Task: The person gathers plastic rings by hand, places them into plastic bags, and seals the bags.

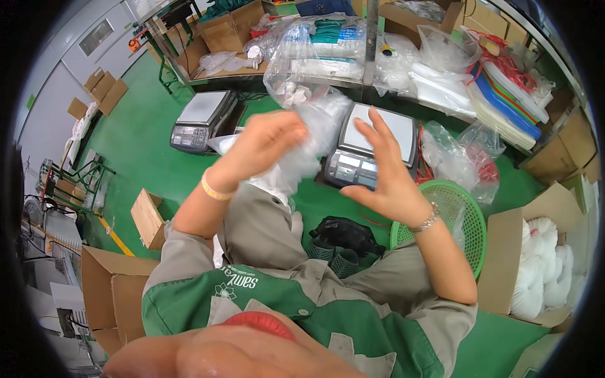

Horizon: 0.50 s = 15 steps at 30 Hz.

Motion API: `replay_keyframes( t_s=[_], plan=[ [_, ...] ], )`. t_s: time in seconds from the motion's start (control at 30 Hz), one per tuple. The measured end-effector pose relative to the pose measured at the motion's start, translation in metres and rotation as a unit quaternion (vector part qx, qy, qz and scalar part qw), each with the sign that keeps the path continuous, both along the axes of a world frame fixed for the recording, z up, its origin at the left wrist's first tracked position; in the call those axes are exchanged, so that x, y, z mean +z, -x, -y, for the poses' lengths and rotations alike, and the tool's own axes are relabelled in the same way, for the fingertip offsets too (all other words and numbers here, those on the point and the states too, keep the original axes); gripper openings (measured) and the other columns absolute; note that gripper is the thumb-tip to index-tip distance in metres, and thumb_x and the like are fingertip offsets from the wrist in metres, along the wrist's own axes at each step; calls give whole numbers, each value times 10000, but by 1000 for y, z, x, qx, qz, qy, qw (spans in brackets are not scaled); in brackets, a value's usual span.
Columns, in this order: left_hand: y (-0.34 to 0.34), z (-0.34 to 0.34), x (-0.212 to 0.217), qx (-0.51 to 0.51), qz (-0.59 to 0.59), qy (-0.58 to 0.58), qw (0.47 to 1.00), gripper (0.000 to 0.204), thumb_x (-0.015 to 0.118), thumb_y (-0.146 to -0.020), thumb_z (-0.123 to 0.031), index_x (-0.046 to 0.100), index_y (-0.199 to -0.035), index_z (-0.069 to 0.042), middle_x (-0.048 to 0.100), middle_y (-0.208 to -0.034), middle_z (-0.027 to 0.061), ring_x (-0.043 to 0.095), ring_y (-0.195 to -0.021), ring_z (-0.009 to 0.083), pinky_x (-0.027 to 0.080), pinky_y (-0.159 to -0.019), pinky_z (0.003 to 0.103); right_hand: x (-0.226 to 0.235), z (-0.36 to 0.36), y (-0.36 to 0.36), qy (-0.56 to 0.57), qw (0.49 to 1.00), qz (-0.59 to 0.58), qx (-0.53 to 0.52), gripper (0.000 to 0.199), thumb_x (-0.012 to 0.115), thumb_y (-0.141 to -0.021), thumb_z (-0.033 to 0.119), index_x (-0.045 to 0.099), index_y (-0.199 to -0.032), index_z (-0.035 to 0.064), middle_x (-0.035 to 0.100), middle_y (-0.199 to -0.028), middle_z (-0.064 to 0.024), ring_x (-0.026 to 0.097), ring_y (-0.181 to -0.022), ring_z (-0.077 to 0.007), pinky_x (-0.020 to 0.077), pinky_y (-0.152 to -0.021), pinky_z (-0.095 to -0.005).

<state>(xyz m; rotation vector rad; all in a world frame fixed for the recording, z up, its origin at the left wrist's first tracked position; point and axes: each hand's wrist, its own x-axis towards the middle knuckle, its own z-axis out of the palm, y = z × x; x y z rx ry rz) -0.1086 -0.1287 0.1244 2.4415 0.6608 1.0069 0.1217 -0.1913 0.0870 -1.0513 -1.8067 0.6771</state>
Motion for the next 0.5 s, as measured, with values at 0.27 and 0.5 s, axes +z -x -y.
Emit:
replay_keyframes(
  t_s=[0.27,0.5],
  plan=[
    [-10,-7,-19,-20,-3,125,992,195,701,-746,-136,541,-793,-36,397,-629,12,357,-568,102,298,-498,266,-27,-30,-42,-115,983,139,-18,244,683,-644,90,462,-738,47,609,-1048,-104,564,-937,-274,422,-804,-348],
    [7,-58,-47,118,0,5,993,151,615,-790,-80,639,-910,10,591,-681,111,523,-587,146,414,-547,265,-6,-17,-70,5,983,121,-137,144,586,-673,5,491,-781,20,530,-684,-83,497,-590,-178,396,-551,-276]
  ],
)
